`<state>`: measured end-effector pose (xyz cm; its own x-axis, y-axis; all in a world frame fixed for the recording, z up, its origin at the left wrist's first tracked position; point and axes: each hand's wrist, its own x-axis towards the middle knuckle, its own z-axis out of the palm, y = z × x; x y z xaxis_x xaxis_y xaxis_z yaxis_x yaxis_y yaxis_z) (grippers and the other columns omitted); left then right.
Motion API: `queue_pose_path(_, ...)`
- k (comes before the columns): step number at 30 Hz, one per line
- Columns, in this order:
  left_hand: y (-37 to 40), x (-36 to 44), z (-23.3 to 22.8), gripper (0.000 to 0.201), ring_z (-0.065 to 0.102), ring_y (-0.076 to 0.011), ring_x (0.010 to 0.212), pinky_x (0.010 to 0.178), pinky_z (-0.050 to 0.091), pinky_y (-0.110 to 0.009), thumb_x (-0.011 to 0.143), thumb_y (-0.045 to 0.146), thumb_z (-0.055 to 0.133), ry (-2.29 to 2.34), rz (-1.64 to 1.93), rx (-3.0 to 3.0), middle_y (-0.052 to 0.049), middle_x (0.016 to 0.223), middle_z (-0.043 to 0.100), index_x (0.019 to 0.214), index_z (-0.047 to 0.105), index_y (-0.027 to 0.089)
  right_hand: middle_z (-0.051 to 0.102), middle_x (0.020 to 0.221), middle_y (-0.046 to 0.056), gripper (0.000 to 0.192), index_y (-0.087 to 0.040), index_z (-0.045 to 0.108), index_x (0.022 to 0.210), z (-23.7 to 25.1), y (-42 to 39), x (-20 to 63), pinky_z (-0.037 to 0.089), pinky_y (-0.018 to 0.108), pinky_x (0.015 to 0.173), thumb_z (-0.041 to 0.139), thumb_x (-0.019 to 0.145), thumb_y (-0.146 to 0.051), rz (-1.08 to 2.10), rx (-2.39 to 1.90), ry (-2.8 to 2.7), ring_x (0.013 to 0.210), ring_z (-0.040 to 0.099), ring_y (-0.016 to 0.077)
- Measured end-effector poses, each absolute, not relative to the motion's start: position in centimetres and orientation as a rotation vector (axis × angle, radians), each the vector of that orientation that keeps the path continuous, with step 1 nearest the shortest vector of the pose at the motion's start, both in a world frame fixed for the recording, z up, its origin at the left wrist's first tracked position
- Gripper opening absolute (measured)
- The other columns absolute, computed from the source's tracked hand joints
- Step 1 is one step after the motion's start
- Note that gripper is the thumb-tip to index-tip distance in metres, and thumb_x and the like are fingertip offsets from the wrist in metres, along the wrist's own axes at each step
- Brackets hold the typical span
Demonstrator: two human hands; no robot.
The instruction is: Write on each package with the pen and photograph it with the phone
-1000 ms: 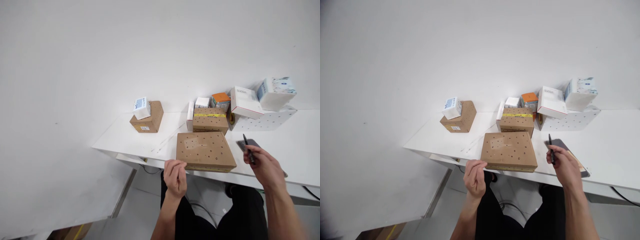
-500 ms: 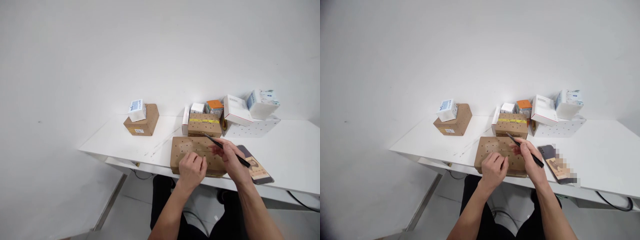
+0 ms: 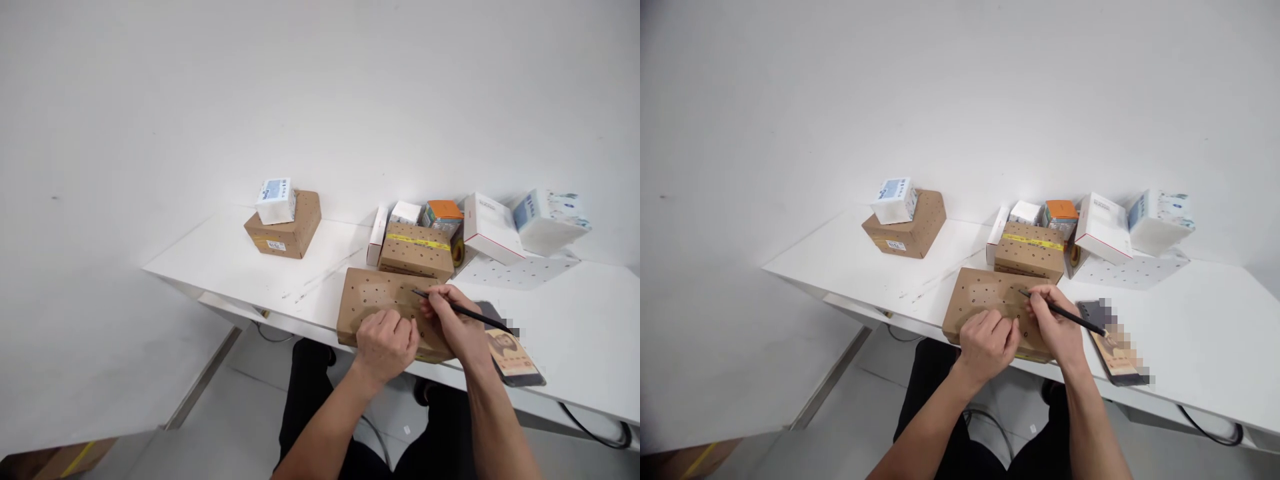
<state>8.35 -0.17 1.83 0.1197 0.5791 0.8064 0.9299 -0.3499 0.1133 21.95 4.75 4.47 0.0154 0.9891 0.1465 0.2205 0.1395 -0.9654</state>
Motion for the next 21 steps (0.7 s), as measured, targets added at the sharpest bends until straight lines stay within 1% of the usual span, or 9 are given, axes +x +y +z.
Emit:
queue_pose_path(3, -0.1, 8.38, 1.84, 0.028, 0.046, -0.0127, 0.055, 0.052, 0.028, -0.031, 0.082, 0.02, 0.057, -1.455, -1.117, -1.968, 0.0, 0.056, 0.048, 0.056, 0.048, 0.019, 0.06, 0.058, -0.002, 0.026, -0.02, 0.058, 0.071, 4.68, 4.36, 21.82, 0.045, 0.024, 0.05, 0.058, 0.083, -0.044, 0.868, -1.327, -1.526, 0.051, 0.054, 0.0127)
queue_pose_path(6, -0.08, 8.42, 1.82, 0.028, 0.046, -0.0125, 0.054, 0.052, 0.028, -0.031, 0.083, 0.019, 0.056, -1.46, -1.125, -1.96, 0.0, 0.055, 0.047, 0.055, 0.048, 0.019, 0.055, 0.052, -0.003, 0.03, -0.021, 0.053, 0.065, 4.8, 4.11, 21.66, 0.04, 0.022, 0.046, 0.053, 0.086, -0.043, 0.746, -1.385, -1.622, 0.045, 0.049, 0.011)
queue_pose_path(10, -0.09, 8.47, 1.77, 0.029, 0.046, -0.0124, 0.053, 0.051, 0.028, -0.031, 0.083, 0.02, 0.055, -1.459, -1.125, -1.958, 0.001, 0.055, 0.047, 0.055, 0.048, 0.019, 0.055, 0.051, -0.004, 0.03, -0.022, 0.052, 0.066, 4.72, 4.11, 21.58, 0.041, 0.023, 0.046, 0.05, 0.088, -0.042, 0.664, -1.392, -1.702, 0.044, 0.049, 0.0109)
queue_pose_path(16, -0.04, 8.46, 1.64, 0.029, 0.045, -0.0122, 0.053, 0.051, 0.028, -0.031, 0.083, 0.02, 0.055, -1.457, -1.12, -1.961, 0.001, 0.055, 0.047, 0.055, 0.048, 0.02, 0.056, 0.056, -0.003, 0.028, -0.022, 0.052, 0.068, 4.38, 4.43, 21.59, 0.041, 0.024, 0.051, 0.049, 0.088, -0.042, 0.606, -1.407, -1.757, 0.048, 0.051, 0.0117)
queue_pose_path(21, -0.07, 8.45, 1.7, 0.03, 0.045, -0.0123, 0.053, 0.052, 0.027, -0.031, 0.084, 0.02, 0.056, -1.458, -1.116, -1.966, 0.001, 0.054, 0.047, 0.054, 0.047, 0.019, 0.055, 0.056, -0.003, 0.026, -0.023, 0.051, 0.068, 4.32, 4.43, 21.59, 0.04, 0.024, 0.053, 0.049, 0.087, -0.039, 0.568, -1.424, -1.78, 0.05, 0.05, 0.0119)
